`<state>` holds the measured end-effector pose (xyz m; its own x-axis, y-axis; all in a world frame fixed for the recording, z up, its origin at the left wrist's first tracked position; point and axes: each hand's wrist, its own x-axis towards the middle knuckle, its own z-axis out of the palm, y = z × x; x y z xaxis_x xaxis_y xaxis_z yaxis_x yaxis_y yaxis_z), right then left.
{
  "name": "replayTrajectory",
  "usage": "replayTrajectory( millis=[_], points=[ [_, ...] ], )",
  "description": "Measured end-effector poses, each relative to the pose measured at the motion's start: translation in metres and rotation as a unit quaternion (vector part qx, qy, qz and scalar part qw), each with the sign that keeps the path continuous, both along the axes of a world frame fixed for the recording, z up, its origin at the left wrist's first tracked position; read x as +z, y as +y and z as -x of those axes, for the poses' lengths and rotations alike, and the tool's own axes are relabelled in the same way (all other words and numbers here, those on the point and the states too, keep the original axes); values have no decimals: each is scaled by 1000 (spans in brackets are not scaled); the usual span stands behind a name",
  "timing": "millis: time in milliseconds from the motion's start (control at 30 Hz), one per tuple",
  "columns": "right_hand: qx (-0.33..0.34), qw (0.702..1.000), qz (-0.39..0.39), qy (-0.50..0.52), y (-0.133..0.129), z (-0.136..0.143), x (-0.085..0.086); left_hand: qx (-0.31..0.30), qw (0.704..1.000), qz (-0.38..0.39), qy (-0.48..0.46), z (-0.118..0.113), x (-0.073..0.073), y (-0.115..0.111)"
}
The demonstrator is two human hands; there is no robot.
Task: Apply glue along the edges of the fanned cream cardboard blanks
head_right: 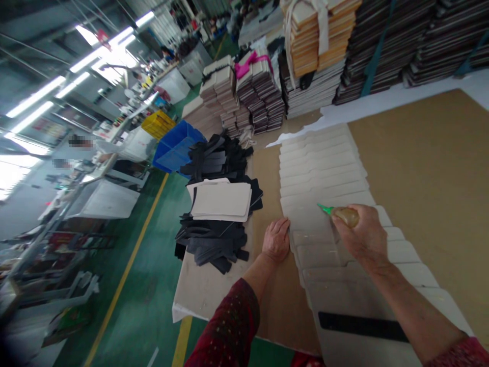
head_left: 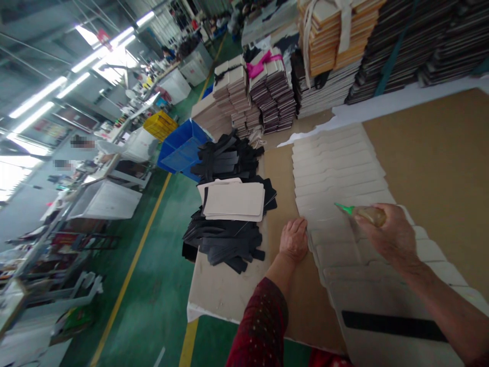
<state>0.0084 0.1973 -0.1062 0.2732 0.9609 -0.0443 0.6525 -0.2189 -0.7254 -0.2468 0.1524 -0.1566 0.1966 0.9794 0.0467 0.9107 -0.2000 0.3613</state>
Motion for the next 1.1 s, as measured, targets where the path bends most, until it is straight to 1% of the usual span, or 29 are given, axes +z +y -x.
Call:
replayTrajectory(
  millis=[67, 233, 333, 400, 533, 633, 933, 1100],
  points=[
    [7, 1000, 0, 8, -1, 5, -1, 1, 1000, -1, 1, 0, 0, 0],
    [37, 999, 9, 33, -7, 28, -6, 1, 1000, 0, 6, 0, -2, -1],
    [46, 998, 13, 36, -8, 32, -7, 1, 1000, -1, 5, 1, -2, -1],
    [34, 999, 14, 27, -7, 25, -6, 2, 1000, -1, 4, 1, -2, -1],
    [-2, 1000, 8, 0, -4, 1, -5, 6, 1000, -3, 2, 0, -2, 0],
    [-13, 1000, 5, -15, -2, -14, -6, 7, 1000, -3, 4, 0, -2, 0],
    [-26, 999, 5, -44, 4, -29, -7, 6, 1000, -4, 12, 1, -4, 0],
    [-59, 996, 15, -61, 7, -51, -6, 5, 1000, -9, 10, 2, -6, 0]
  ],
)
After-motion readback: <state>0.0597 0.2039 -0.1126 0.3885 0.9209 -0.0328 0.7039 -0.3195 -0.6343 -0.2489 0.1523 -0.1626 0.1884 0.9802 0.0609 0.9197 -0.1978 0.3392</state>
